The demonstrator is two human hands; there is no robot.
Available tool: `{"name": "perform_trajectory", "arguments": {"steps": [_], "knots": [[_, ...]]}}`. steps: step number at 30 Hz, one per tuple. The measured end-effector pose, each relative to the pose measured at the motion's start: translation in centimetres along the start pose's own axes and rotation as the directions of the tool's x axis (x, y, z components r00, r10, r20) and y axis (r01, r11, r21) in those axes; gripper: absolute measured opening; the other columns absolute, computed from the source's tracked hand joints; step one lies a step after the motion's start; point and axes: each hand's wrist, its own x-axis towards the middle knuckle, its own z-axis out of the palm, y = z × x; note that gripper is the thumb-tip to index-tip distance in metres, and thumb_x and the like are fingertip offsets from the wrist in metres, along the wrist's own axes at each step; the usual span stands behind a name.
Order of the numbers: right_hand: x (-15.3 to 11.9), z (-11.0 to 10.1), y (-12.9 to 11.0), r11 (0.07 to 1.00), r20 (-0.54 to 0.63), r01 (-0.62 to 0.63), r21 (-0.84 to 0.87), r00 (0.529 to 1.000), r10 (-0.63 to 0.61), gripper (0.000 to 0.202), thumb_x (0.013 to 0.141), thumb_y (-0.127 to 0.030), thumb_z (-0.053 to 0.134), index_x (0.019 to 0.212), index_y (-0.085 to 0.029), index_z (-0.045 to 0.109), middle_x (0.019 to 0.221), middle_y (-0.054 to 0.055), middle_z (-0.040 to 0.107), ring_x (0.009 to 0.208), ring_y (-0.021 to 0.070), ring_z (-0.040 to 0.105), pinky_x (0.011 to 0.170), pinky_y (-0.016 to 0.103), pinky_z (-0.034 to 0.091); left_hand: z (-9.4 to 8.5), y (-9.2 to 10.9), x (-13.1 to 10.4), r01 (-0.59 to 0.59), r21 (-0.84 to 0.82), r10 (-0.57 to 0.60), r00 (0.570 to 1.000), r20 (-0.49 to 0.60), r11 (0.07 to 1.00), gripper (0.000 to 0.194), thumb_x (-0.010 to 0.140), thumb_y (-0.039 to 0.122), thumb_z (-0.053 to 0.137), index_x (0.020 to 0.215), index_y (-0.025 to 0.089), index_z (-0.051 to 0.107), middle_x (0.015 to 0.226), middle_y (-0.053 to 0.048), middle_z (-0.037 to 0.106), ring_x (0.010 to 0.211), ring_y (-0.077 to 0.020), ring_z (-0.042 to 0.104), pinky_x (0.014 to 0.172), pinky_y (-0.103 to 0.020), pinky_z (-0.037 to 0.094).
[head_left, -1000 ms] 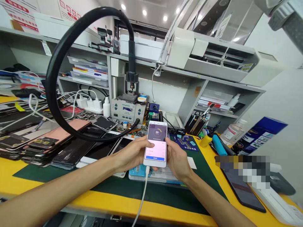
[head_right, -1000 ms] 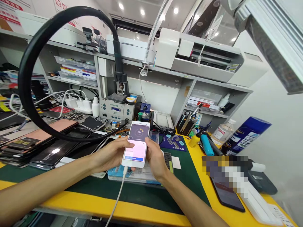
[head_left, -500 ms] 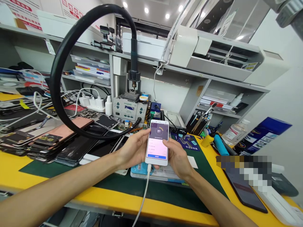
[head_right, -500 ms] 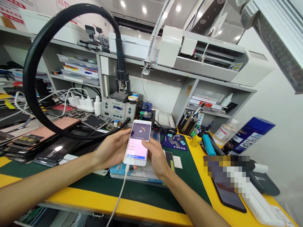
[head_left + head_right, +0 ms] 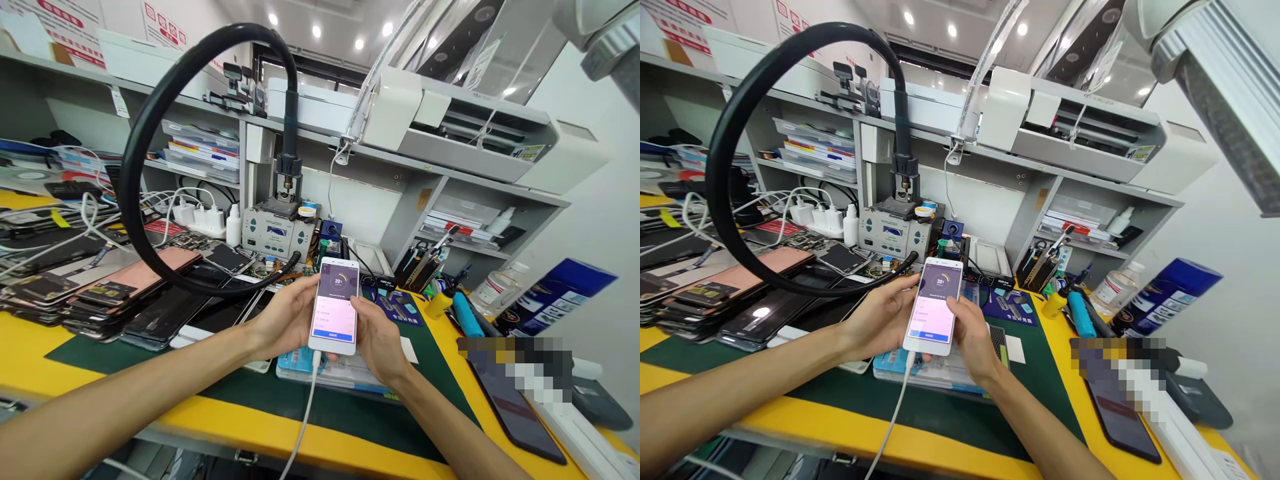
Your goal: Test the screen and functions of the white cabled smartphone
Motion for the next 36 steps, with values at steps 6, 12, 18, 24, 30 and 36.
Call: {"name": "perform_trajectory", "arguments": {"steps": [6, 12, 18, 24, 30, 36], "knots": [[0.13, -0.05, 0.16, 1.0, -0.016, -0.016, 0.013, 1.0, 0.016, 0.036, 0.082, -0.046, 0.067, 0.104, -0.018, 0.071, 0.093, 0.006, 0.074, 0.082, 0.0227, 0.067, 0.07, 0.032, 0.05, -0.02, -0.03, 0.02, -0.011, -0.003, 0.011, 1.0, -0.01, 1.0, 0.057, 0.098, 0.054, 0.038, 0.139, 0.015, 0.049, 0.111, -0.018, 0.066, 0.094, -0.0338, 0.065, 0.07, -0.048, 0.055], [0.11, -0.17, 0.17, 0.997, -0.037, -0.031, -0.077, 0.999, 0.029, 0.041, 0.08, -0.047, 0.07, 0.106, -0.017, 0.069, 0.09, 0.006, 0.074, 0.077, 0.0217, 0.067, 0.067, 0.031, 0.049, 0.13, -0.01, -0.01, 0.006, 0.008, -0.006, 1.0, -0.013, 1.0, 0.058, 0.098, 0.054, 0.037, 0.14, 0.016, 0.048, 0.11, -0.018, 0.066, 0.094, -0.0329, 0.065, 0.071, -0.048, 0.055], [0.07, -0.16, 0.12, 0.991, -0.048, -0.034, -0.127, 0.998, 0.028, 0.039, 0.078, -0.044, 0.073, 0.106, -0.017, 0.07, 0.087, 0.006, 0.074, 0.075, 0.0215, 0.066, 0.063, 0.03, 0.048, -0.04, -0.06, 0.02, -0.011, 0.013, 0.011, 1.0, -0.004, 1.0, 0.058, 0.098, 0.054, 0.037, 0.139, 0.015, 0.049, 0.109, -0.018, 0.066, 0.095, -0.0335, 0.065, 0.071, -0.048, 0.055], [-0.04, 0.05, 0.04, 0.999, -0.039, -0.031, -0.027, 0.999, 0.03, 0.041, 0.081, -0.048, 0.068, 0.108, -0.018, 0.07, 0.094, 0.007, 0.074, 0.081, 0.0228, 0.067, 0.067, 0.031, 0.05, -0.36, -0.32, 0.03, -0.006, 0.025, 0.007, 1.0, -0.019, 1.0, 0.047, 0.097, 0.041, 0.043, 0.132, 0.013, 0.052, 0.107, -0.017, 0.067, 0.089, -0.0322, 0.066, 0.069, -0.048, 0.055], [0.11, -0.15, 0.21, 1.0, -0.001, -0.025, -0.005, 1.0, 0.025, 0.036, 0.086, -0.047, 0.063, 0.105, -0.018, 0.071, 0.093, 0.006, 0.075, 0.081, 0.0224, 0.067, 0.07, 0.031, 0.05, -0.35, -0.63, 0.12, -0.042, 0.108, 0.05, 0.996, -0.069, 0.993, 0.04, 0.084, 0.011, 0.055, 0.124, 0.014, 0.054, 0.099, -0.013, 0.068, 0.086, -0.029, 0.066, 0.065, -0.046, 0.057], [0.1, 0.01, 0.17, 1.0, -0.017, -0.029, 0.013, 0.999, 0.029, 0.037, 0.084, -0.047, 0.063, 0.107, -0.019, 0.071, 0.093, 0.005, 0.075, 0.082, 0.0236, 0.068, 0.071, 0.032, 0.05, -0.39, -0.61, 0.14, -0.028, 0.072, 0.034, 0.996, -0.078, 0.997, 0.039, 0.087, 0.017, 0.052, 0.126, 0.015, 0.055, 0.103, -0.015, 0.068, 0.085, -0.0277, 0.066, 0.065, -0.044, 0.057]]}}
